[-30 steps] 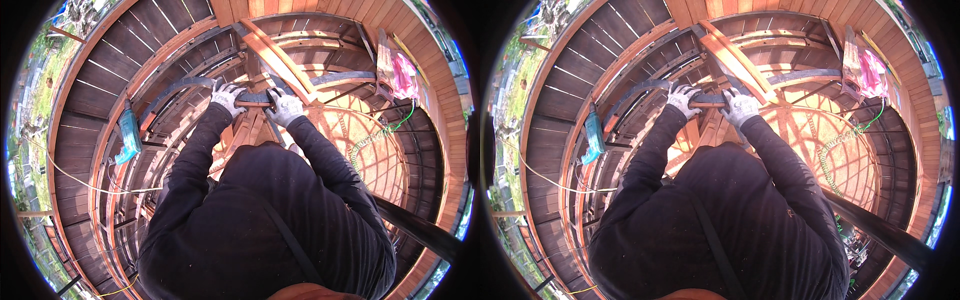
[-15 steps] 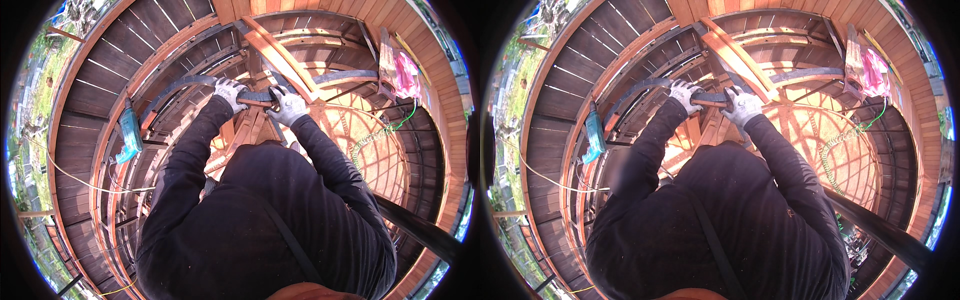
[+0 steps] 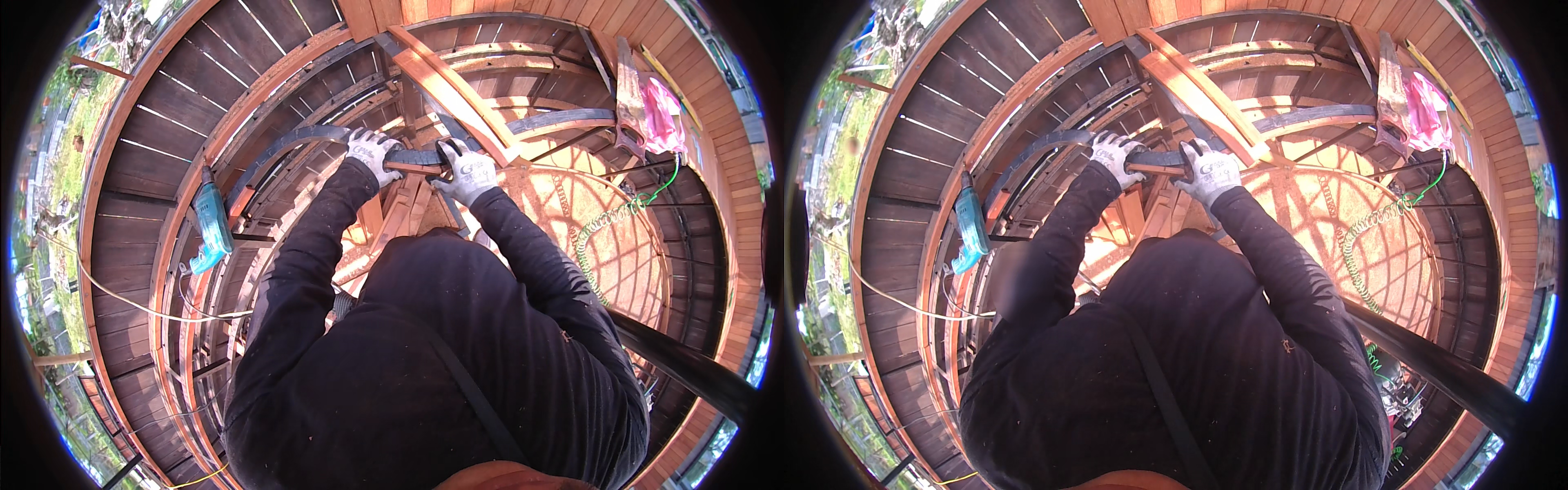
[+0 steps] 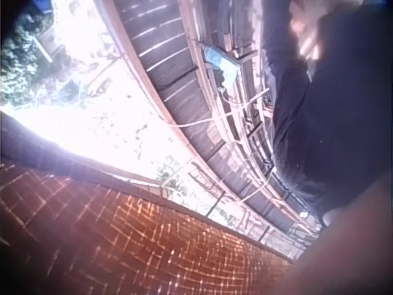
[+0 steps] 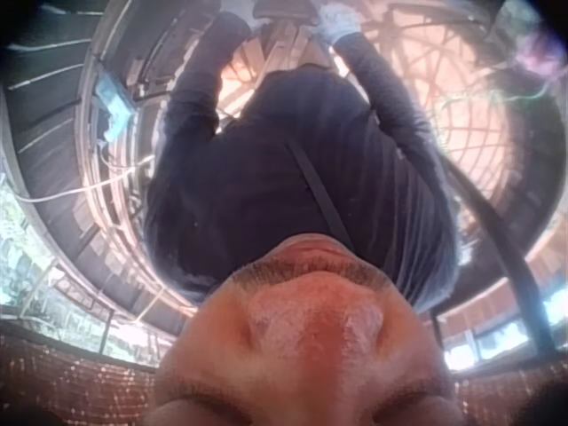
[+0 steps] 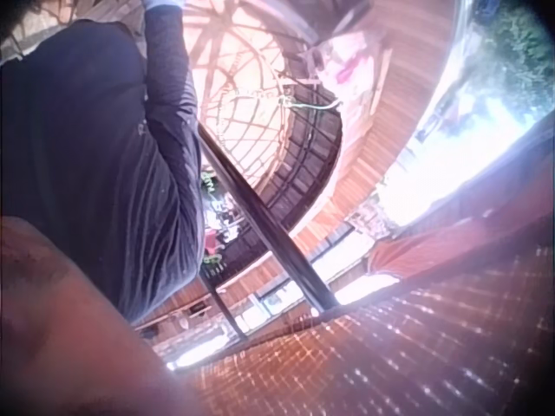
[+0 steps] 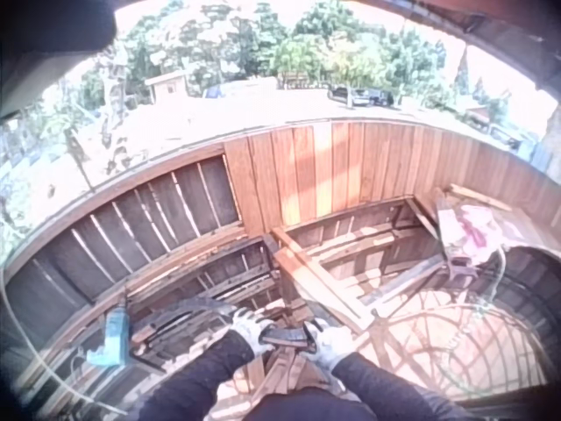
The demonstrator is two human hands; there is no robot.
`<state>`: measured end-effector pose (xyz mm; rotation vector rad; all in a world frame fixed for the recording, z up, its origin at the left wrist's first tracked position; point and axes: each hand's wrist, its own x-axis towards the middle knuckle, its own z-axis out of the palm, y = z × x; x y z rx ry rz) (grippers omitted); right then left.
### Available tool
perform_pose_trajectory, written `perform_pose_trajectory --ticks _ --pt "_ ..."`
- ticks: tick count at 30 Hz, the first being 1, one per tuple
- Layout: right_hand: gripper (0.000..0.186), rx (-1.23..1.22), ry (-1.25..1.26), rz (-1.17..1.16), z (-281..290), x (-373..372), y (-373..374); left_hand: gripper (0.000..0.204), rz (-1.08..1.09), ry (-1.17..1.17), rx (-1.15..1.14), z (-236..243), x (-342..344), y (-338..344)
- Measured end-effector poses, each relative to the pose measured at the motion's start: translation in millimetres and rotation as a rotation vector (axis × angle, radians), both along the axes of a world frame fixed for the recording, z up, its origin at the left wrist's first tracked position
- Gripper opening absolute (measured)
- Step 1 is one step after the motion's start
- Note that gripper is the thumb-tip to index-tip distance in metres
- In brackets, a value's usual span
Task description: The person installs curved black roofing strips onto a circular wooden roof structure. They position each strip along the roof's curve, then use a corded drill to fasten it with screws. The person repeats this process for multiple strips, working around the circular roof.
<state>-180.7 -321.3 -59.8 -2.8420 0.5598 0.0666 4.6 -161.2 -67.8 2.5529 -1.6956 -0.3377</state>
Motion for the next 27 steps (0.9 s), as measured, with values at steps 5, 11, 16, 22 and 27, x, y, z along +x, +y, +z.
perform_pose_trajectory --ticks 5,11,16,22,27 --pt "0.079 -0.002 0.0 -0.008 5 0 2 0.065 0.012 -0.044 -0.134 -11 0 3" --pt "0.079 -0.021 -0.029 -0.003 -2 0 0 0.064 -0.004 -0.042 -0.147 -11 0 3" --pt "0.079 -0.004 -0.019 -0.006 2 1 1 0.063 -0.009 -0.03 -0.161 -12 1 4" --pt "0.079 -0.008 -0.021 -0.002 -2 1 -1 0.07 -0.003 0.013 -0.018 3 -1 2" --pt "0.078 -0.008 -0.025 -0.001 0 1 0 0.071 0.004 0.022 -0.02 2 -1 2"
